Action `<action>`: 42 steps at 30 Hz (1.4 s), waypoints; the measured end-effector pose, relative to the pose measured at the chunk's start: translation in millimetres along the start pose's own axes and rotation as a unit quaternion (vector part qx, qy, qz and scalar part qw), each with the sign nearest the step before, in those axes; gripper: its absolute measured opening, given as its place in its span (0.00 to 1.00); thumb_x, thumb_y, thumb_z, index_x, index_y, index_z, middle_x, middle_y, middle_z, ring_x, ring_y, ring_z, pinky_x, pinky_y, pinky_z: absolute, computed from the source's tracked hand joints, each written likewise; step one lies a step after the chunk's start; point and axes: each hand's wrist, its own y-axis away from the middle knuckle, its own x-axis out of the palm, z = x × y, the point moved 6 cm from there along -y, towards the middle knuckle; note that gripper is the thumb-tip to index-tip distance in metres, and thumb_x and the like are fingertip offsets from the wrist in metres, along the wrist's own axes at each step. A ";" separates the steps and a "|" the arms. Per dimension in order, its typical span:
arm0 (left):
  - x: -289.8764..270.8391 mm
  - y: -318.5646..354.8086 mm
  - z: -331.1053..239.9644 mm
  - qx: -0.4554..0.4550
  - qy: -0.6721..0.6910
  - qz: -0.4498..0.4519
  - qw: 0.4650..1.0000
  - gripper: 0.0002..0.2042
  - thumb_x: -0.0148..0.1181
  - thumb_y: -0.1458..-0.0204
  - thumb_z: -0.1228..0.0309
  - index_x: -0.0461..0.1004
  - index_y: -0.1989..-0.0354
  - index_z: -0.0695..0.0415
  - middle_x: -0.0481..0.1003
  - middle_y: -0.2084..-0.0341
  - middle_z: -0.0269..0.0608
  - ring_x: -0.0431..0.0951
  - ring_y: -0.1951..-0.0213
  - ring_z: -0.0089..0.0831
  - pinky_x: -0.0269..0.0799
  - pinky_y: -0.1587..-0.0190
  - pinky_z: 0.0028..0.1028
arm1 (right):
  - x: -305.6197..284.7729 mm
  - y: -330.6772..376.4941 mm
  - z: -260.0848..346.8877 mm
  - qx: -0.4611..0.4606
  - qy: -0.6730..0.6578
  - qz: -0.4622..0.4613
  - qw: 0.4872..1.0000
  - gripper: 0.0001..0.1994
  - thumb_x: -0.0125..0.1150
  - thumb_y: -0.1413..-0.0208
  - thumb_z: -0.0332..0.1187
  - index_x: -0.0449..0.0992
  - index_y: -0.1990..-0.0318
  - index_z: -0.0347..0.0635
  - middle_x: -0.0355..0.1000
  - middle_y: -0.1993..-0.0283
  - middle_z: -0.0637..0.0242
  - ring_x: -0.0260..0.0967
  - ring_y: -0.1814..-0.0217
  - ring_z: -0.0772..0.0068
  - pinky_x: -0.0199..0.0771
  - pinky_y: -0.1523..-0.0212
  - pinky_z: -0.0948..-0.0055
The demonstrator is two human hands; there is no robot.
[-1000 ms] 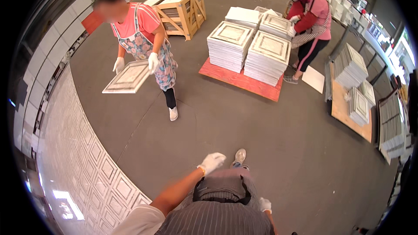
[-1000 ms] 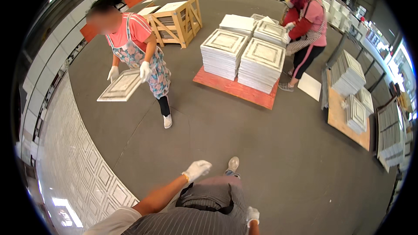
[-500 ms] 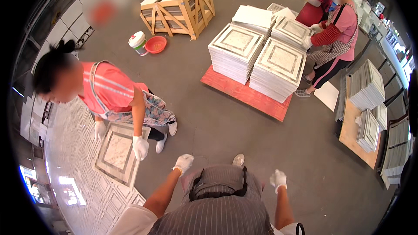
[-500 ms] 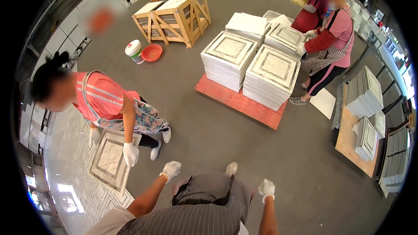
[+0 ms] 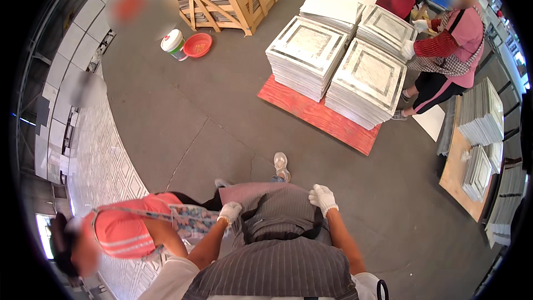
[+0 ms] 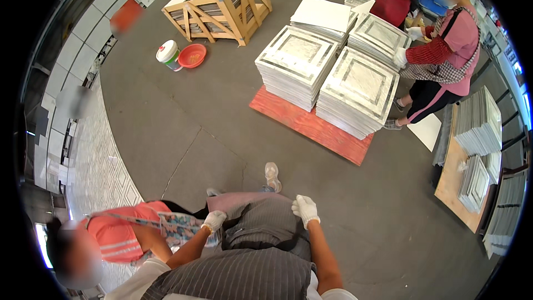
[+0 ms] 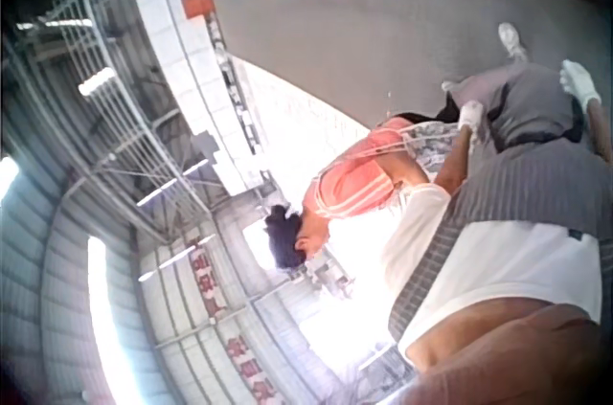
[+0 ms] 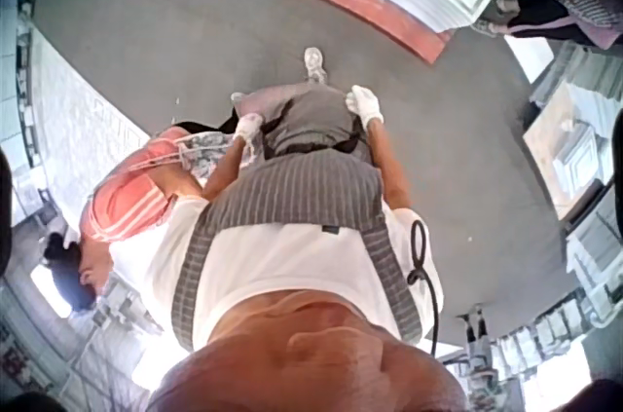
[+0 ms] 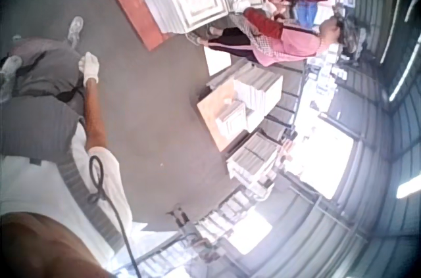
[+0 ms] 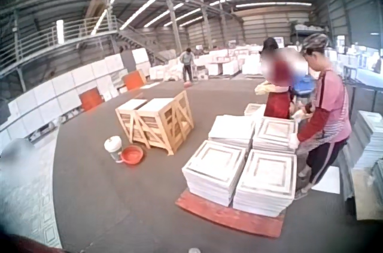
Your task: The person picks up square tiles from a stack, walks to the floor, and places them into a geometric pattern. The person repeats this process, carrying tiles one at a time and aligning them with the existing layout.
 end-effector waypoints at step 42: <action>-285.3 -321.0 -395.8 -0.052 0.148 0.032 0.987 0.11 0.58 0.47 0.66 0.74 0.59 0.59 0.74 0.74 0.31 0.72 0.74 0.20 0.71 0.70 0.23 | 125.2 -271.0 413.8 -0.200 0.554 -0.204 0.782 0.32 0.49 0.42 0.53 0.56 0.33 0.49 0.52 0.30 0.55 0.46 0.28 0.48 0.44 0.31 0.54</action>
